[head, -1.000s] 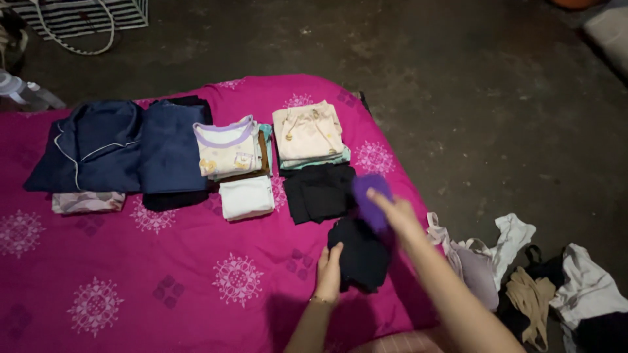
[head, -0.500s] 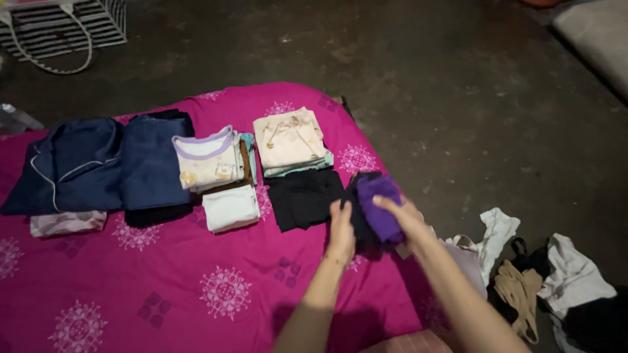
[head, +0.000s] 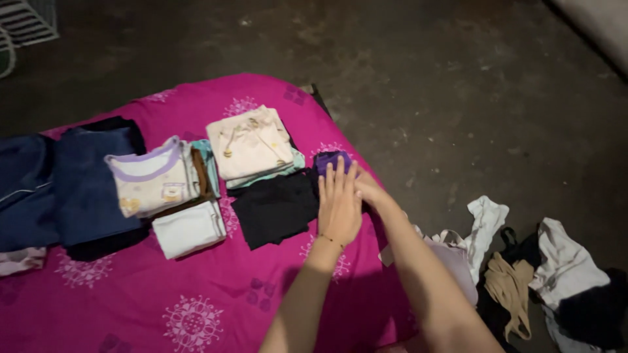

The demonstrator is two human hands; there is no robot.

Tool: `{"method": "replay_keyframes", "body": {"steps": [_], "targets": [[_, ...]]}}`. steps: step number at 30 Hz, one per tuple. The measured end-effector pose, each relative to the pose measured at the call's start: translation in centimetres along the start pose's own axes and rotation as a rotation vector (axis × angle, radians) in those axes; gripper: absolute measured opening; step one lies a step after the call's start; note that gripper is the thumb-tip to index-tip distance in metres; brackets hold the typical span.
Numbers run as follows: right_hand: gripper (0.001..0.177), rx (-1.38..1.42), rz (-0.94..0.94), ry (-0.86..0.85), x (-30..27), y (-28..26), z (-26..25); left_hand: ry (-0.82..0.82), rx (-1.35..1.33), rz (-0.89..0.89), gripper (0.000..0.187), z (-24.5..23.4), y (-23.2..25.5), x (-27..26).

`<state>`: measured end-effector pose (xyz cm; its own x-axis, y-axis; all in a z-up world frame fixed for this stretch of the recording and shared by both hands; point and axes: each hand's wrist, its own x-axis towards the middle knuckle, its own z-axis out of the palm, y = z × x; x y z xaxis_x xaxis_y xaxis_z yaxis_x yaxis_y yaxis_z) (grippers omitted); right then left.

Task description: Folding various items of clothing including underwear and children's pajamas on a bed.

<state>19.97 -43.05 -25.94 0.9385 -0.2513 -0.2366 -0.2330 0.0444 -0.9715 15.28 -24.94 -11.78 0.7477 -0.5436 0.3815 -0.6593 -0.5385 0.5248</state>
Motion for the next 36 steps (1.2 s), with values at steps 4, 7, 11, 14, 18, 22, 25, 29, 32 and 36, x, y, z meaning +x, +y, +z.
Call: {"method": "replay_keyframes", "body": {"steps": [4, 7, 11, 14, 18, 22, 25, 29, 32, 36], "targets": [[0.087, -0.163, 0.127, 0.053, -0.9, 0.3, 0.0, -0.074, 0.091, 0.006, 0.068, 1.0, -1.5, 0.5], [0.074, -0.087, -0.021, -0.007, -1.8, 0.2, 0.8, -0.137, 0.068, 0.013, 0.068, 0.6, -2.0, 0.7], [0.072, 0.027, 0.069, 0.092, -1.2, 1.9, 1.4, -0.119, 0.124, -0.075, 0.066, 1.3, -2.5, 0.6], [0.061, 0.079, -0.035, 0.113, -0.7, 3.9, 1.6, -0.121, 0.117, -0.107, 0.063, 1.4, -2.6, 0.4], [0.050, -0.052, -0.050, 0.158, -2.1, 1.9, 3.0, -0.180, 0.124, -0.174, 0.055, 1.0, -2.4, 1.2], [0.046, -0.188, -0.095, 0.288, -2.0, 5.2, 3.2, -0.352, 0.243, -0.214, 0.052, 0.7, -1.9, 2.1], [0.048, 0.068, -0.185, 0.256, -2.6, 5.9, 4.1, -0.290, 0.275, -0.206, 0.048, 1.9, -2.7, 1.9], [0.055, 0.108, -0.088, 0.408, -7.1, 2.1, 5.0, -0.210, 0.418, -0.107, 0.053, 2.6, -2.6, 1.7], [0.062, -0.014, 0.056, 0.442, -12.0, -2.9, 4.7, -0.193, 0.485, -0.048, 0.055, 1.2, -1.4, 1.6], [0.065, -0.207, -0.023, 0.499, -15.1, -0.5, 1.4, -0.176, 0.540, 0.006, 0.061, -0.7, 0.5, 1.1]]}}
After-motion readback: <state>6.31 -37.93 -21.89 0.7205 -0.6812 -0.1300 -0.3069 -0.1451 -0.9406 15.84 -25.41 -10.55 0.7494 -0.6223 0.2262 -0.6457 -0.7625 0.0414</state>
